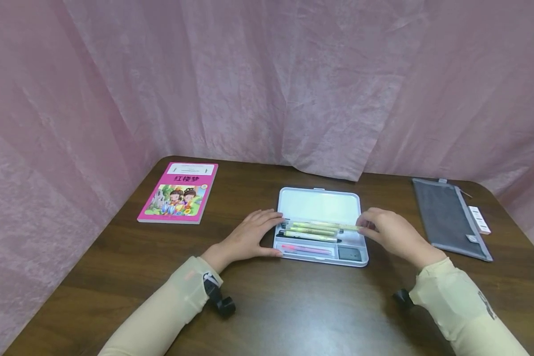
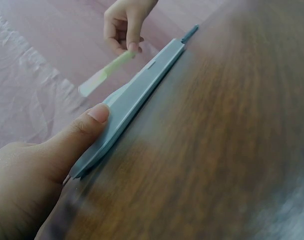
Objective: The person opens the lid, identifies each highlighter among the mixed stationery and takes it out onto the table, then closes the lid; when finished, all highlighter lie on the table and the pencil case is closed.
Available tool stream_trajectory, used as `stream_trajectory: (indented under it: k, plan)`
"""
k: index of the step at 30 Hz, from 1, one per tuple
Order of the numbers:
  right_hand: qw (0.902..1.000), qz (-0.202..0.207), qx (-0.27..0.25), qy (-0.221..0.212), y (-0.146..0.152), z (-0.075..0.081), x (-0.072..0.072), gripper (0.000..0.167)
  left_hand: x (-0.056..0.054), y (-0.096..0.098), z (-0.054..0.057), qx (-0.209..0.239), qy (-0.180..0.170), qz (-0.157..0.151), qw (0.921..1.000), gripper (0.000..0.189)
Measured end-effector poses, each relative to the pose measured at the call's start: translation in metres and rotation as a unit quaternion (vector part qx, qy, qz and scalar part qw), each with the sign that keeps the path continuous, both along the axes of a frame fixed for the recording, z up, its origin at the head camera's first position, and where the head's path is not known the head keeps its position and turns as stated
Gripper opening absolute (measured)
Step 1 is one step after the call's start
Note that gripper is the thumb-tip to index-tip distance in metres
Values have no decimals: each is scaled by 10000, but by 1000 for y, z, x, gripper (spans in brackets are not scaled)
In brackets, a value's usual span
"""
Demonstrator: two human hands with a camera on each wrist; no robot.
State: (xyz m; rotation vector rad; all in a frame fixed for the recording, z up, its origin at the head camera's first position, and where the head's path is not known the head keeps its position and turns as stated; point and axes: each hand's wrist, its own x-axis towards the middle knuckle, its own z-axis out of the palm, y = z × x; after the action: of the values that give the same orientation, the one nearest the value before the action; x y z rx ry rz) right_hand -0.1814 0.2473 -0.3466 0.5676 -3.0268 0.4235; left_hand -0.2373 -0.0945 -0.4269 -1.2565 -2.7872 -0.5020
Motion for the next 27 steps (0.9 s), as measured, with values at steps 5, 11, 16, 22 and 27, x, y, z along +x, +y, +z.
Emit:
stream_trajectory:
  k: [5,11,16,22,27]
  plan:
    - [9999,-104,101,32,12,12,3,8,0,0,0,7,-7,-1,10000,86]
    - [9997,-117,170,125,30,19,5,9,0,0,-1,25,-17,-5,10000,86]
    - [9994,-138,239,232,43,21,7,8,0,0,-1,-22,-7,5,10000,86]
    - [9989,-222,245,331,60,19,10,9,0,0,1,27,-134,-7,9999,86]
    - [9983,-222,258,472,76,13,12,9,0,-1,0,22,-140,-19,9999,85]
